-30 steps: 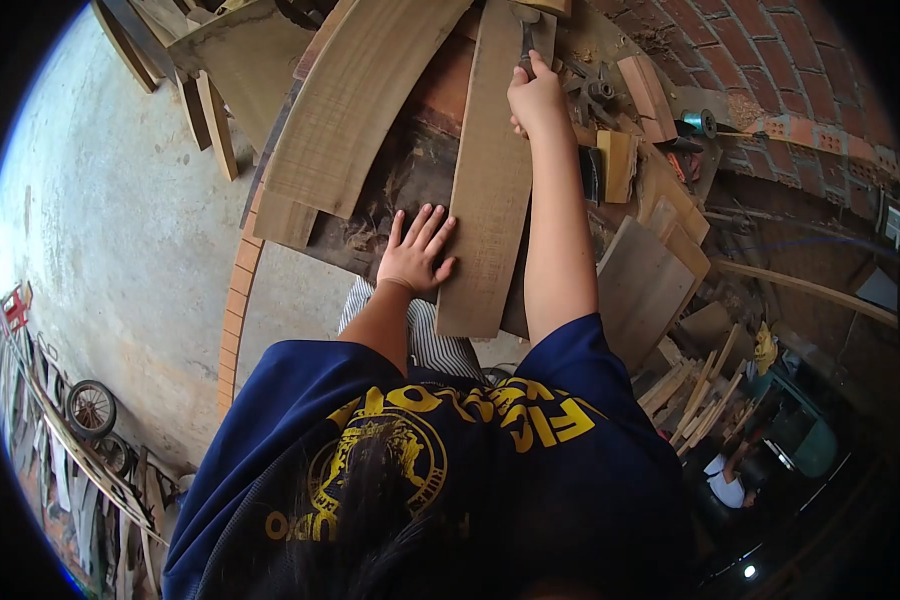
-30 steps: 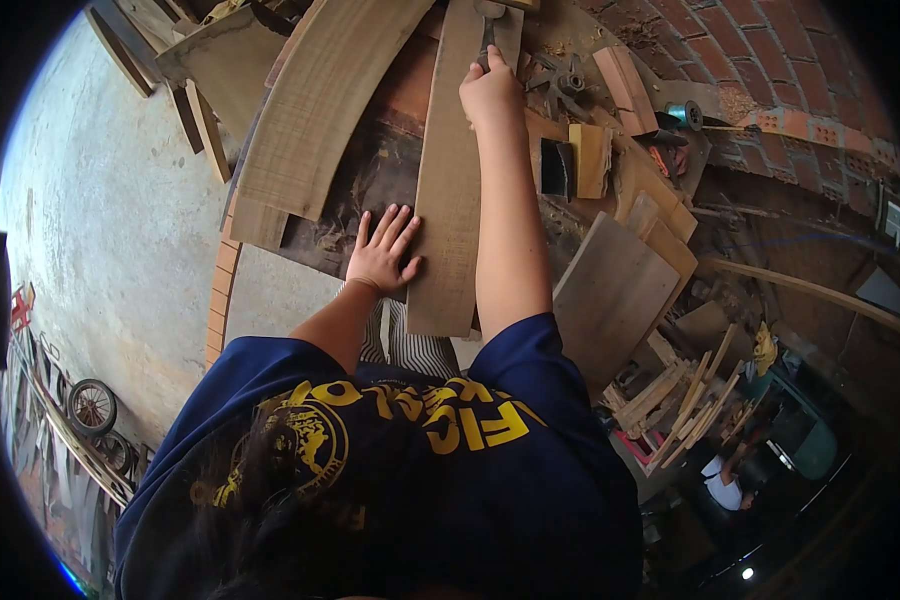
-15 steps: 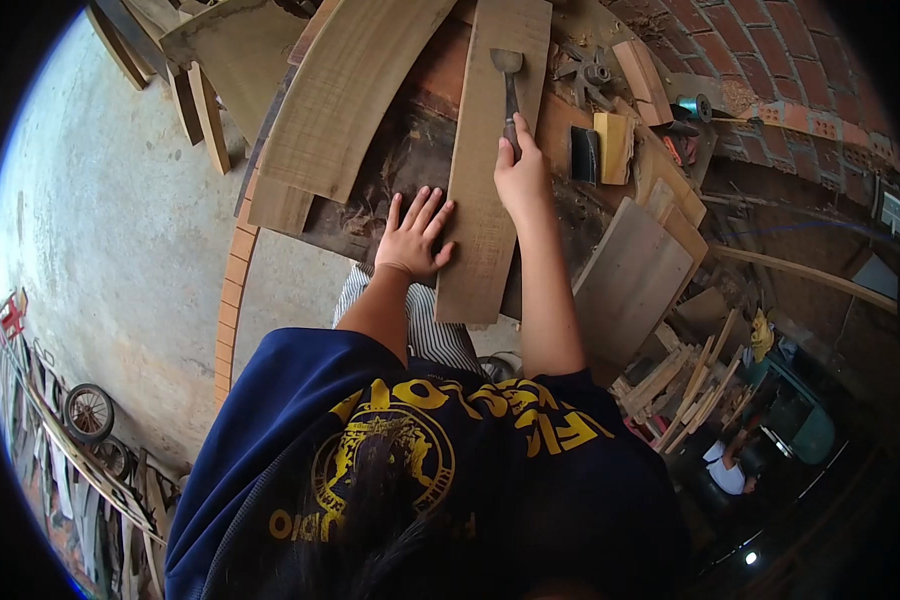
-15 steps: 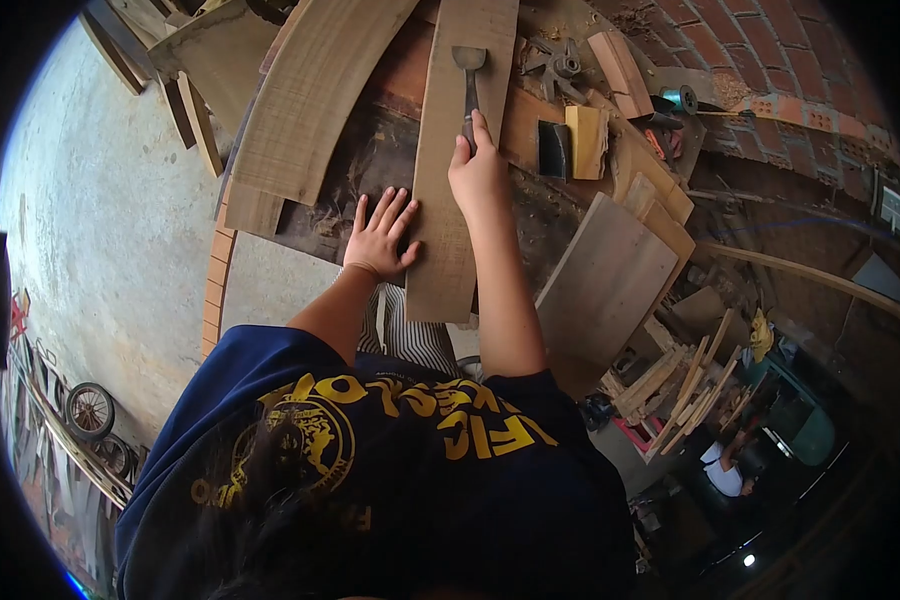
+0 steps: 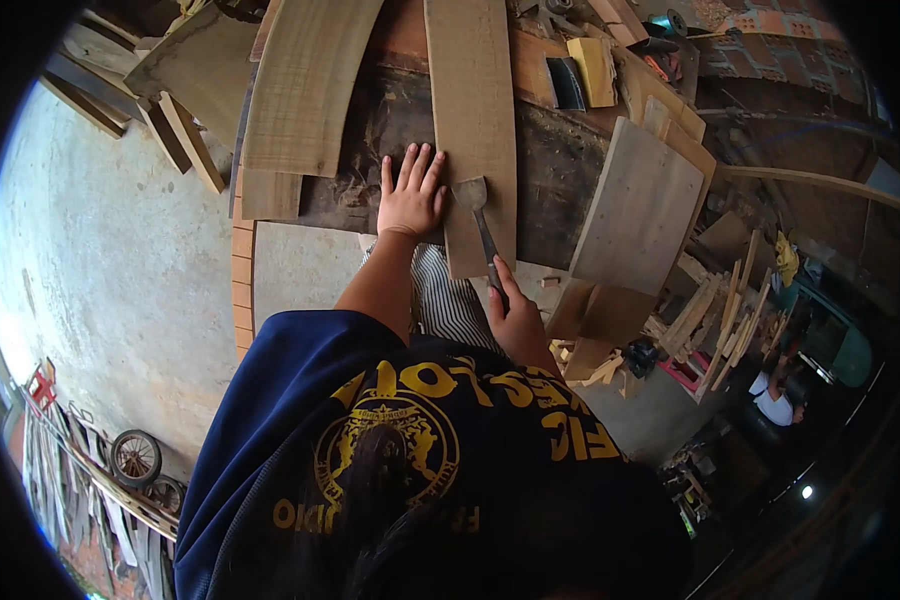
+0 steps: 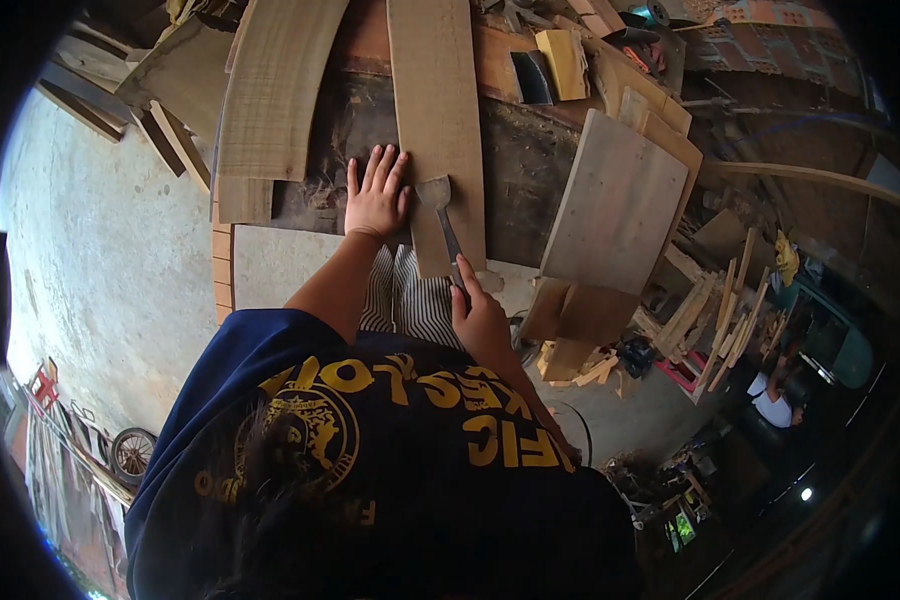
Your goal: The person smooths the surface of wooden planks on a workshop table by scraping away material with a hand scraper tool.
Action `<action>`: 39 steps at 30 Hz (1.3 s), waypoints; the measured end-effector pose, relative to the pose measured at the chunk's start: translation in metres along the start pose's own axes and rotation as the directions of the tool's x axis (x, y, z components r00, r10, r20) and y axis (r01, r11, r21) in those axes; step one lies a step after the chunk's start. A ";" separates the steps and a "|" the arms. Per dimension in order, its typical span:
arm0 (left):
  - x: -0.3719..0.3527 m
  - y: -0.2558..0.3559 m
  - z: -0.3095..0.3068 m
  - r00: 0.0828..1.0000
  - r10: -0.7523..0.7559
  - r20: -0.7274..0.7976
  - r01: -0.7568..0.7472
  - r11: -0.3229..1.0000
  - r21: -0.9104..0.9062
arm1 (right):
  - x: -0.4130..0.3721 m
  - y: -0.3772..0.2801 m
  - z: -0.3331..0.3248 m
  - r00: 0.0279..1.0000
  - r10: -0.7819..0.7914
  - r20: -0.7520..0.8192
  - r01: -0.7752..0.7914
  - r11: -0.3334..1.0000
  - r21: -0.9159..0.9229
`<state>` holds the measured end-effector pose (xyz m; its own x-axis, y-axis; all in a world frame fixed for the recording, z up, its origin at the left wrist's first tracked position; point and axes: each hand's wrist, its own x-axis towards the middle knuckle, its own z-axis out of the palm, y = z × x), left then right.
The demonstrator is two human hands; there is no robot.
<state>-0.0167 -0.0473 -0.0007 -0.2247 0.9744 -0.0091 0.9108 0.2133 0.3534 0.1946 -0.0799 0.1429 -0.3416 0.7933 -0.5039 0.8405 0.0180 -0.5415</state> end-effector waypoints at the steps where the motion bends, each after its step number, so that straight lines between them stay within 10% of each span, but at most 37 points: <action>1: 0.000 -0.001 0.001 1.000 0.003 -0.007 -0.003 1.000 0.007 | -0.012 0.005 0.003 1.000 0.011 0.012 -0.011 1.000 -0.023; 6: -0.001 -0.002 0.003 1.000 0.018 -0.002 -0.018 1.000 0.019 | -0.073 0.051 0.025 0.993 -0.080 -0.088 0.085 0.995 0.056; 11: 0.000 -0.002 0.004 1.000 0.018 0.018 -0.018 1.000 -0.001 | -0.108 0.047 0.028 0.960 0.212 0.181 -0.216 0.976 -0.001; 39: 0.001 -0.003 0.005 0.998 0.039 0.043 -0.041 0.997 0.058 | -0.054 -0.018 0.028 0.968 0.249 0.043 -0.251 0.967 0.041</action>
<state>-0.0182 -0.0467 -0.0065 -0.1741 0.9841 -0.0357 0.9377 0.1767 0.2991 0.1859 -0.1403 0.1615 -0.1395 0.7458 -0.6514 0.8813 -0.2064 -0.4250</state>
